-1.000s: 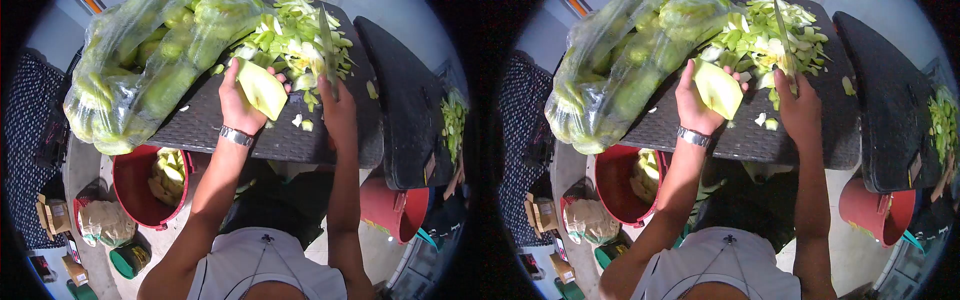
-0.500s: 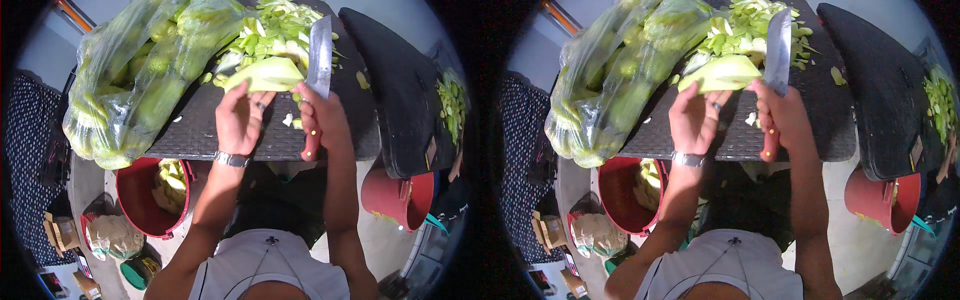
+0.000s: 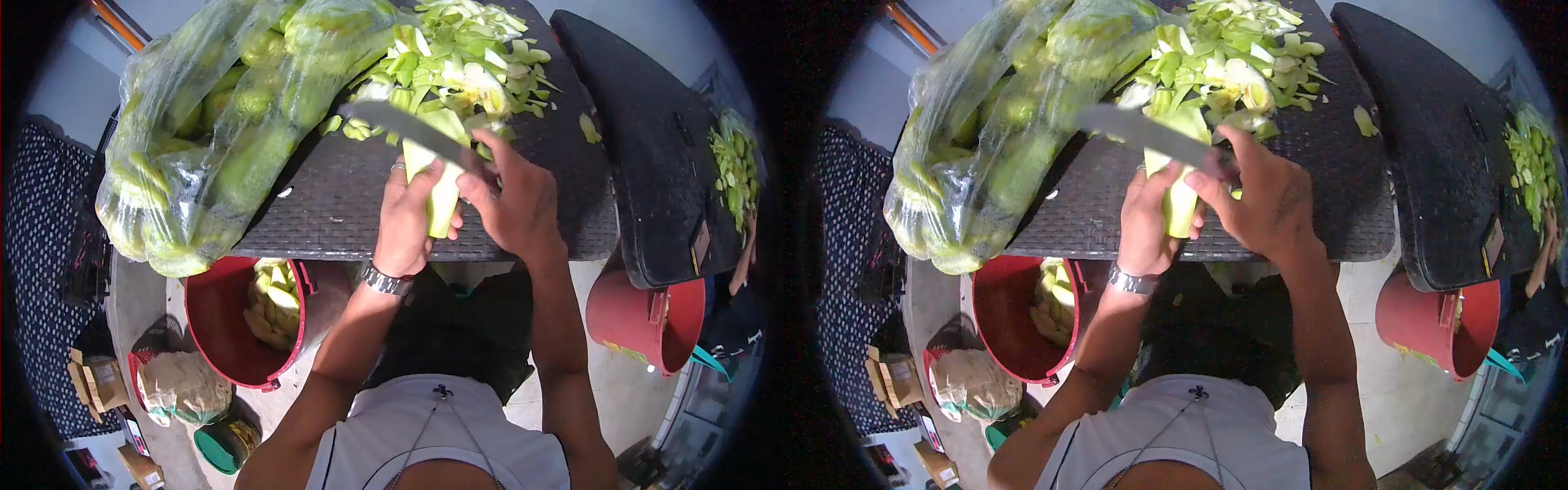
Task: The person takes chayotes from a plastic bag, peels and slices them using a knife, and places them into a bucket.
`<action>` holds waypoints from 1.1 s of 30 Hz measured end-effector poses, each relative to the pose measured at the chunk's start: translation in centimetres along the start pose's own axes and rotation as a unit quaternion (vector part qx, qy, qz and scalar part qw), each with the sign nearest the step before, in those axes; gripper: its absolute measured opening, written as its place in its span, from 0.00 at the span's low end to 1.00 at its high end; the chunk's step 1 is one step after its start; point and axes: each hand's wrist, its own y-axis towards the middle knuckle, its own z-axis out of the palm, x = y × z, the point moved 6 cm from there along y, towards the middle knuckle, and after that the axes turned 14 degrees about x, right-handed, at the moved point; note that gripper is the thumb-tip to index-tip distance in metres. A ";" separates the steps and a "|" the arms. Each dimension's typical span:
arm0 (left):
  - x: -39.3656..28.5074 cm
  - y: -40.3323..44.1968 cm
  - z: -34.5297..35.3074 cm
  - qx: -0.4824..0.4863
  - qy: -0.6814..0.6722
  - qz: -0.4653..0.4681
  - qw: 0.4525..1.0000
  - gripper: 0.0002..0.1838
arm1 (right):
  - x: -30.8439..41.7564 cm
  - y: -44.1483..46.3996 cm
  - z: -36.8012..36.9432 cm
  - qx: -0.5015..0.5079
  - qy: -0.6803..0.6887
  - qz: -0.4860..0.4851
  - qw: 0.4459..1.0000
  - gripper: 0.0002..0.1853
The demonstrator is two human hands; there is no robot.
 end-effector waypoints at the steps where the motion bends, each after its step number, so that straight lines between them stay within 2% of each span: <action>1: 0.1 0.0 -0.3 -0.012 -0.014 0.018 1.000 0.15 | 0.3 -0.3 0.2 0.003 -0.012 -0.022 1.000 0.34; 5: 0.2 0.1 -0.4 -0.020 -0.007 0.065 0.998 0.17 | 0.5 -0.5 1.0 0.021 -0.028 -0.041 0.999 0.34; 8: 0.1 0.1 -0.3 -0.053 -0.027 0.087 0.994 0.15 | 0.8 -0.6 1.2 0.013 -0.051 -0.072 0.996 0.32; 11: 0.2 0.4 -0.5 0.019 -0.022 0.098 0.995 0.14 | 0.4 -0.3 1.6 0.058 -0.060 -0.064 0.994 0.31; 20: -0.1 -1.4 0.4 -0.043 -0.002 0.058 0.997 0.16 | -0.4 0.8 1.7 0.069 -0.020 -0.088 0.994 0.31; 26: 0.1 -1.2 -0.4 -0.045 0.009 0.062 0.997 0.16 | 0.1 0.8 2.0 0.117 0.032 -0.068 0.990 0.30; 29: 0.1 -1.1 -0.9 -0.025 0.018 0.114 0.993 0.16 | 1.9 0.2 1.4 0.125 -0.019 -0.079 0.989 0.24; 30: -0.3 -1.0 -0.4 -0.006 0.031 0.136 0.990 0.16 | 1.5 0.2 1.4 0.117 -0.012 -0.077 0.990 0.25; 33: -0.7 -1.4 0.9 -0.036 0.020 0.100 0.994 0.16 | 0.4 0.9 1.3 0.097 0.010 -0.074 0.992 0.28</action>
